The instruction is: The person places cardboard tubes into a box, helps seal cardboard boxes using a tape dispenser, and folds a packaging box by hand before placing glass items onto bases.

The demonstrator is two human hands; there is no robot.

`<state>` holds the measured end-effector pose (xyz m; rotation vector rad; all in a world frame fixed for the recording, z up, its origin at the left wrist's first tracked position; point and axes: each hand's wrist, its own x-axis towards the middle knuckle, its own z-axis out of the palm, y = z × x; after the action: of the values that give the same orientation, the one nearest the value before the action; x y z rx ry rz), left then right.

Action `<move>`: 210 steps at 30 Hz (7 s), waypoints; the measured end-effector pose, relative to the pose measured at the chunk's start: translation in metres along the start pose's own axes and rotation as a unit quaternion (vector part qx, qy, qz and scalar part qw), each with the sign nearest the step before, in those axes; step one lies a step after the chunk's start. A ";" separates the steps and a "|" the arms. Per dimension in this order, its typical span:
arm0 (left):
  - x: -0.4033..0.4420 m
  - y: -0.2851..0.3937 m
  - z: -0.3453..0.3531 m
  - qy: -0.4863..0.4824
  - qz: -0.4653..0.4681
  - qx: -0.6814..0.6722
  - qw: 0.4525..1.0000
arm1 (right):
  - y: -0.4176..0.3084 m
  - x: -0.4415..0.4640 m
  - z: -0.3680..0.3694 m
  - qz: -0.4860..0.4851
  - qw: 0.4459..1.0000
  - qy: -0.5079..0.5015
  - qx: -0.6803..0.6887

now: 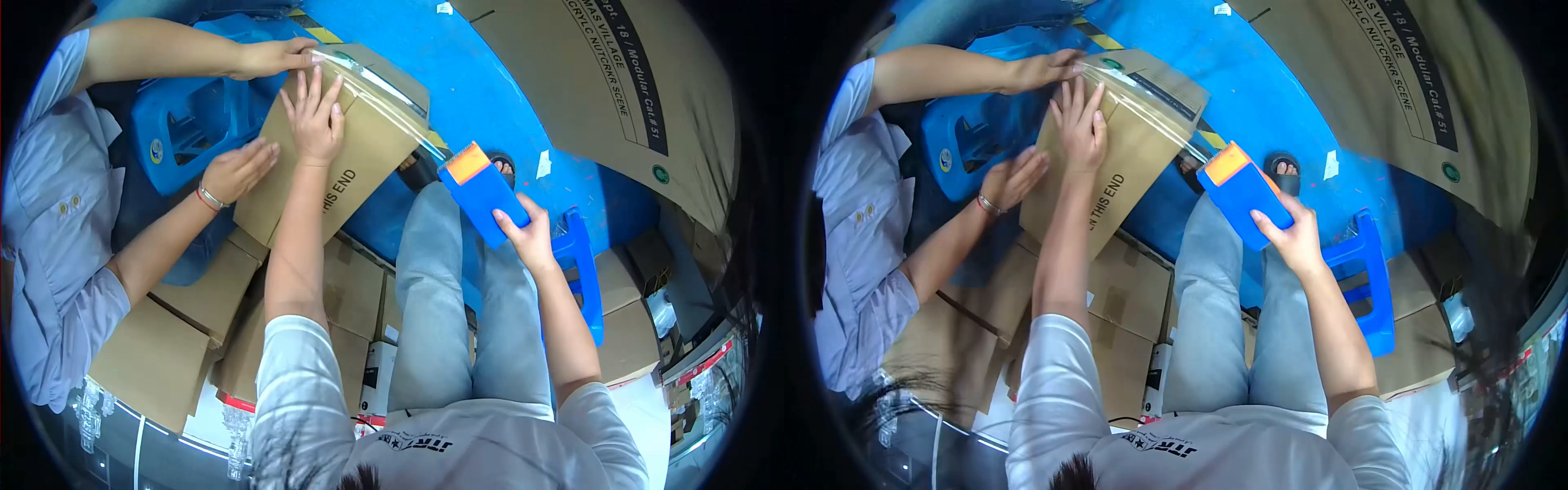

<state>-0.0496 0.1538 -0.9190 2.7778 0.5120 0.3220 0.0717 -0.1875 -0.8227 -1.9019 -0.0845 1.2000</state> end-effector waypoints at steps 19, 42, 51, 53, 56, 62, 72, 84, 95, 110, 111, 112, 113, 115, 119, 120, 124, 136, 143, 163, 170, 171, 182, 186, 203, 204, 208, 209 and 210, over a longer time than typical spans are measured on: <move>-0.005 -0.011 -0.031 -0.034 0.027 -0.054 0.998 | -0.003 -0.003 0.012 -0.041 0.998 0.003 -0.043; 0.043 -0.036 -0.039 -0.309 -0.577 -0.730 0.195 | -0.034 0.025 0.041 0.004 0.973 0.031 -0.227; 0.007 -0.054 -0.011 -0.295 -0.496 -0.782 0.236 | 0.011 0.018 0.032 -0.034 0.994 0.004 -0.103; 0.028 -0.037 -0.029 -0.313 -0.490 -0.776 0.247 | 0.011 0.014 0.027 -0.036 0.996 -0.006 -0.083; 0.042 -0.030 -0.038 -0.439 -0.346 -0.829 0.035 | 0.017 0.009 0.019 -0.034 0.998 -0.034 -0.044; 0.033 -0.021 -0.046 -0.309 -0.493 -0.784 0.217 | 0.028 0.006 0.017 -0.056 0.998 -0.030 -0.026; 0.016 -0.030 -0.028 -0.321 -0.242 -0.913 0.073 | -0.022 0.026 0.049 -0.044 0.949 0.048 -0.308; 0.005 0.015 -0.017 -0.611 -0.200 -0.377 0.667 | -0.001 0.053 0.071 0.083 0.876 -0.030 -0.474; 0.044 0.087 -0.060 -0.503 -0.214 -0.703 0.455 | 0.081 0.026 0.025 0.162 0.921 0.053 -0.351; -0.132 0.097 -0.139 -0.047 -0.419 0.038 0.906 | 0.098 -0.086 -0.102 0.212 0.936 0.100 -0.261; -0.150 0.103 -0.142 -0.029 -0.363 0.025 0.931 | 0.099 -0.096 -0.108 0.210 0.937 0.103 -0.259; -0.158 0.120 -0.150 -0.050 -0.377 0.034 0.924 | 0.099 -0.105 -0.113 0.216 0.934 0.103 -0.266; -0.164 0.137 -0.157 -0.068 -0.392 0.043 0.917 | 0.097 -0.114 -0.118 0.221 0.931 0.104 -0.273; -0.176 0.165 -0.174 -0.082 -0.366 0.055 0.925 | 0.095 -0.129 -0.126 0.218 0.929 0.106 -0.279; -0.197 0.188 -0.206 -0.075 -0.351 0.057 0.932 | 0.091 -0.163 -0.145 0.220 0.930 0.102 -0.277; -0.196 0.196 -0.212 -0.065 -0.358 0.052 0.930 | 0.087 -0.172 -0.152 0.212 0.928 0.109 -0.285; -0.146 0.239 -0.264 -0.038 -0.467 -0.177 0.866 | 0.056 -0.210 -0.184 0.175 0.923 0.123 -0.319; 0.007 0.400 -0.439 0.083 -0.275 -0.740 0.608 | -0.169 -0.333 -0.237 -0.072 0.970 0.171 -0.154; 0.023 0.456 -0.506 0.034 -0.113 -0.755 0.645 | -0.279 -0.389 -0.217 -0.226 0.935 0.218 -0.162; 0.024 0.481 -0.488 -0.164 -0.049 -0.617 0.768 | -0.266 -0.385 -0.173 -0.354 0.934 0.049 0.021; 0.017 0.481 -0.495 -0.172 -0.104 -0.657 0.726 | -0.277 -0.386 -0.165 -0.388 0.916 0.101 0.029; 0.018 0.480 -0.495 -0.173 -0.113 -0.659 0.723 | -0.280 -0.387 -0.165 -0.393 0.914 0.099 0.014; 0.008 0.473 -0.498 -0.129 -0.163 -0.717 0.665 | -0.299 -0.391 -0.144 -0.427 0.893 0.140 -0.003; 0.007 0.468 -0.503 -0.119 -0.136 -0.686 0.704 | -0.296 -0.377 -0.145 -0.403 0.910 0.098 -0.025; -0.004 0.461 -0.505 -0.133 -0.152 -0.661 0.723 | -0.301 -0.372 -0.137 -0.476 0.866 0.132 -0.082; -0.003 0.463 -0.506 -0.126 -0.148 -0.653 0.732 | -0.301 -0.372 -0.136 -0.480 0.861 0.143 -0.092; -0.001 0.462 -0.509 -0.123 -0.141 -0.637 0.748 | -0.304 -0.373 -0.134 -0.493 0.849 0.157 -0.109; -0.002 0.462 -0.509 -0.126 -0.140 -0.633 0.751 | -0.306 -0.375 -0.135 -0.497 0.848 0.151 -0.107; -0.002 0.462 -0.508 -0.126 -0.142 -0.633 0.751 | -0.307 -0.376 -0.136 -0.501 0.847 0.144 -0.105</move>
<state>-0.0451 -0.1337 -0.2951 1.3491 0.3944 0.1171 0.0855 -0.2554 -0.3235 -1.7745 -0.9522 0.1866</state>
